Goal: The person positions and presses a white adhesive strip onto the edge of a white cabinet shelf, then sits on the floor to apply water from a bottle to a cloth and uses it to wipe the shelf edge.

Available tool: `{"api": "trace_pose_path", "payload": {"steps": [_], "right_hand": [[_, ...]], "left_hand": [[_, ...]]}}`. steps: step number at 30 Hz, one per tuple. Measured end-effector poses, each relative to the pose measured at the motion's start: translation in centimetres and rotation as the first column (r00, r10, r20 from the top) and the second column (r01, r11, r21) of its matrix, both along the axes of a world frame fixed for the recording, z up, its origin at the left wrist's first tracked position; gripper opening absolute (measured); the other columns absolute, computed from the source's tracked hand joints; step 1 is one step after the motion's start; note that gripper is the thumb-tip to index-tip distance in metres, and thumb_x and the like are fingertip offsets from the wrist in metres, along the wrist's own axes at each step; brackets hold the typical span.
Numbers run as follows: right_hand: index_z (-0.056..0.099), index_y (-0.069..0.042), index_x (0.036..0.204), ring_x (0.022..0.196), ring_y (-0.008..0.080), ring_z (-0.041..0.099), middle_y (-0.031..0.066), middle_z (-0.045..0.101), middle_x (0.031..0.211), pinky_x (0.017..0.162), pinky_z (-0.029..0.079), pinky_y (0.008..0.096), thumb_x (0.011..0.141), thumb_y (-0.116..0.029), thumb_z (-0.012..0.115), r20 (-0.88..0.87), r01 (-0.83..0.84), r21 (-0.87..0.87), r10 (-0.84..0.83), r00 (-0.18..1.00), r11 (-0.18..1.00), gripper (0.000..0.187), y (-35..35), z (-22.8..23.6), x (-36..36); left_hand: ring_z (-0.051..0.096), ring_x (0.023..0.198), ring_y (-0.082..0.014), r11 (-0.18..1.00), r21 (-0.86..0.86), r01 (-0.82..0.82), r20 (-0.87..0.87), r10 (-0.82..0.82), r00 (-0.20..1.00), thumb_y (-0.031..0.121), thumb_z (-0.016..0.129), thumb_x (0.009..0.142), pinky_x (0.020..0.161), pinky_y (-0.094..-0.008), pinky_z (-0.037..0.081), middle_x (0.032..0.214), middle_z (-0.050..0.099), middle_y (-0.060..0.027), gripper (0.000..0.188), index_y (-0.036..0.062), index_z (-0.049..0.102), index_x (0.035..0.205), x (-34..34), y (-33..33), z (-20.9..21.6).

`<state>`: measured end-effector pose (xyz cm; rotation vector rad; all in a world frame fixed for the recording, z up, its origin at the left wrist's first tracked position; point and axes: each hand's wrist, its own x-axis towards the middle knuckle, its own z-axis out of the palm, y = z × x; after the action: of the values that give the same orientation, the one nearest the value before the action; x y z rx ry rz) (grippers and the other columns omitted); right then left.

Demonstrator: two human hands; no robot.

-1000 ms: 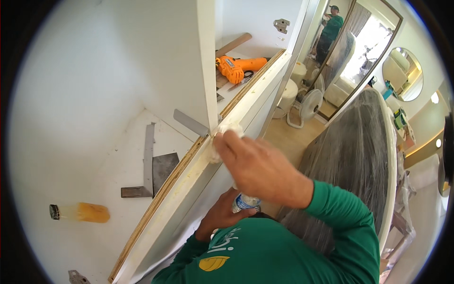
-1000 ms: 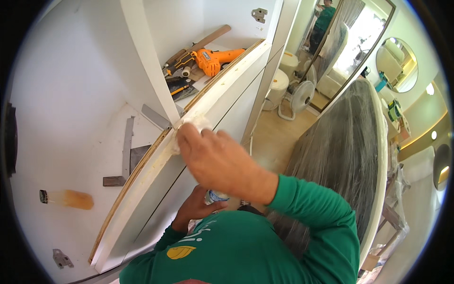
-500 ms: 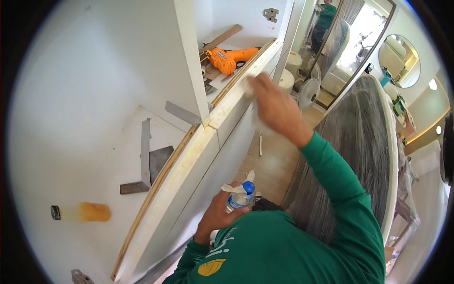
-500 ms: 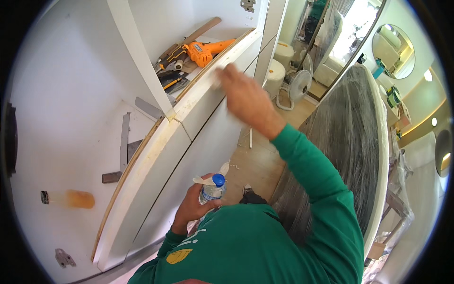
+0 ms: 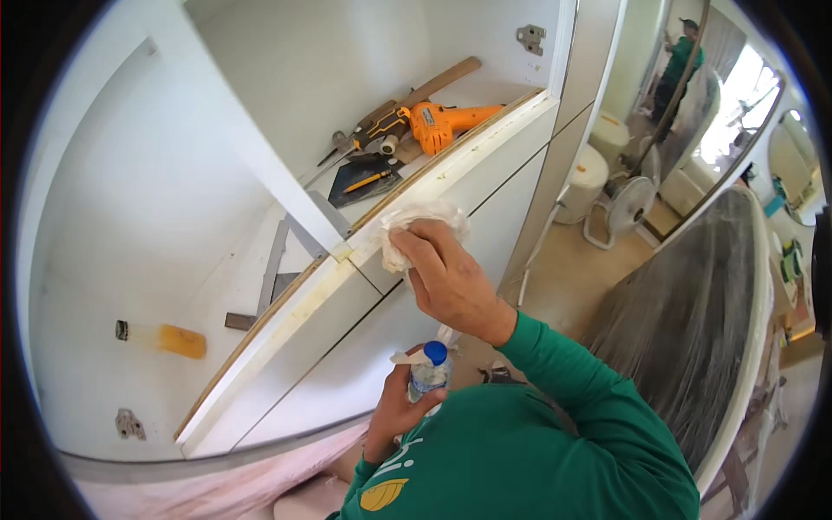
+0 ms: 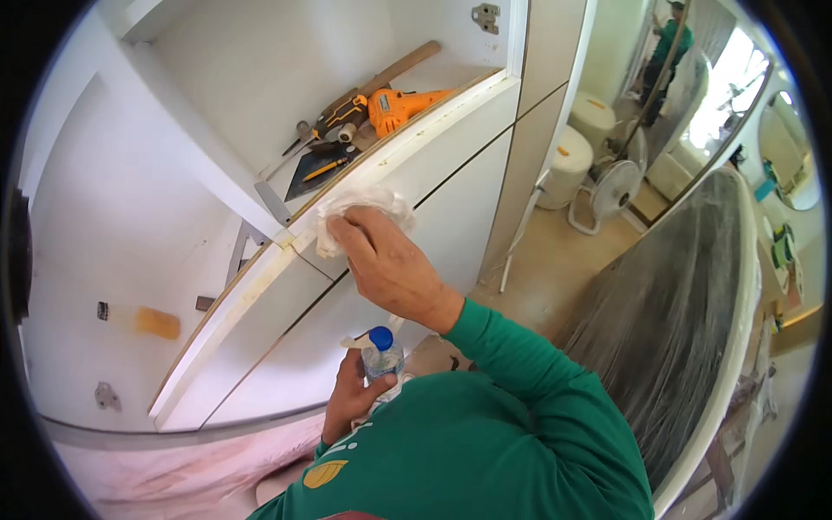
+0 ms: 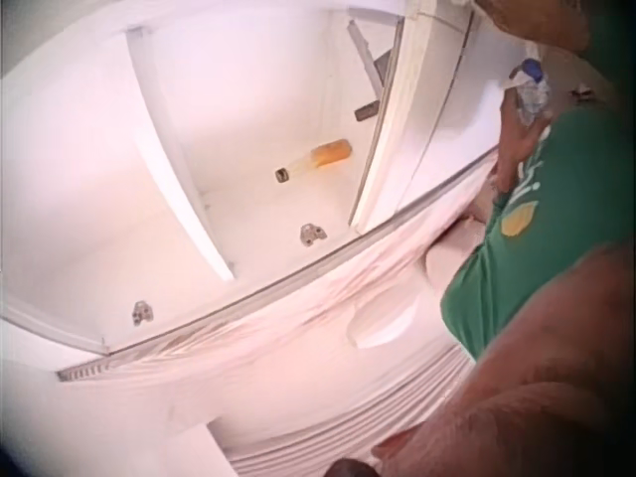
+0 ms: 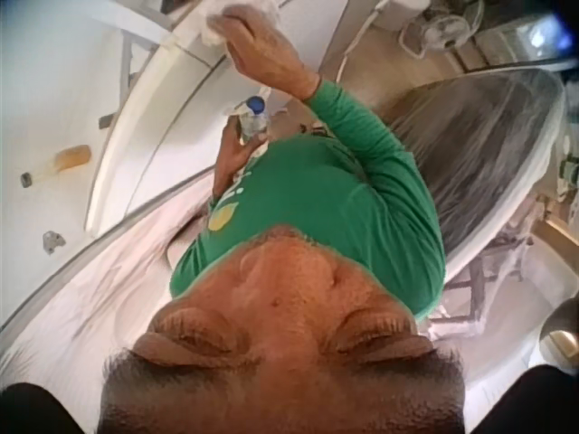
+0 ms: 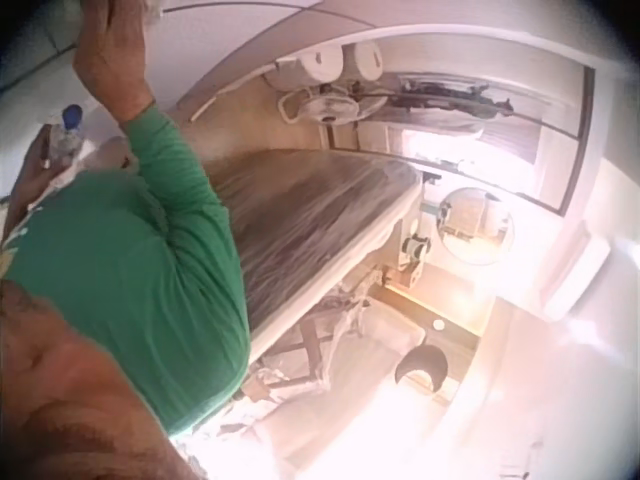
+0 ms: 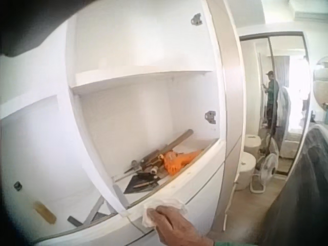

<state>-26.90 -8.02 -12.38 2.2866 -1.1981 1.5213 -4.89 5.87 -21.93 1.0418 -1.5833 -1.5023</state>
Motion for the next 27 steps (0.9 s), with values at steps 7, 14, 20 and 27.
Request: {"api": "trace_pose_path", "payload": {"steps": [7, 14, 20, 27], "right_hand": [[0.062, 0.001, 0.129, 0.115, 0.0464, 0.058, 0.0241, 0.059, 0.119, 0.101, 0.050, 0.0532, 0.087, 0.013, 0.057, 0.368, 0.174, -0.011, -0.158, 0.916, 0.985, 0.044, -7.3, 3.5, -13.2], [0.067, -0.007, 0.132, 0.126, 0.0393, 0.060, 0.0168, 0.065, 0.128, 0.114, 0.047, 0.0524, 0.081, 0.010, 0.064, 0.011, -0.383, 0.007, 0.383, 0.924, 0.924, 0.054, -1.7, 1.7, -3.7], [0.069, -0.004, 0.128, 0.110, 0.0219, 0.068, 0.0083, 0.070, 0.117, 0.097, 0.055, 0.0381, 0.101, 0.002, 0.058, 0.454, -0.345, 0.303, 0.183, 0.872, 0.888, 0.030, -3.7, 1.6, -11.9], [0.068, -0.002, 0.120, 0.095, 0.0087, 0.060, -0.0004, 0.069, 0.104, 0.086, 0.053, 0.0288, 0.105, -0.012, 0.072, 0.682, -0.787, 0.603, 0.427, 0.593, 0.129, 0.018, 4.9, -0.1, -6.8]], "left_hand": [[0.063, 0.123, -0.0246, 0.984, -0.064, -0.165, 0.008, 0.166, 0.986, 0.035, 0.089, 0.094, 0.109, -0.0398, 0.050, 0.132, 0.068, -0.0142, 0.084, -0.0055, 0.050, 0.156, -5.0, 1.4, 3.3], [0.061, 0.138, -0.0289, 0.961, 0.042, -0.273, -0.105, 0.276, 0.955, 0.016, 0.093, 0.090, 0.119, -0.0480, 0.047, 0.145, 0.063, -0.0162, 0.090, 0.0010, 0.038, 0.160, -8.0, 3.9, 1.2], [0.064, 0.135, -0.0287, 0.808, 0.134, -0.574, -0.262, 0.587, 0.766, 0.013, 0.088, 0.095, 0.118, -0.0477, 0.050, 0.144, 0.064, -0.0163, 0.091, 0.0022, 0.033, 0.165, -10.2, 8.0, 1.7], [0.055, 0.135, -0.0246, 0.710, 0.046, -0.703, -0.305, 0.680, 0.667, 0.022, 0.078, 0.103, 0.112, -0.0425, 0.047, 0.149, 0.050, -0.0139, 0.089, 0.0073, 0.021, 0.170, -7.9, 10.8, 2.7]]}}
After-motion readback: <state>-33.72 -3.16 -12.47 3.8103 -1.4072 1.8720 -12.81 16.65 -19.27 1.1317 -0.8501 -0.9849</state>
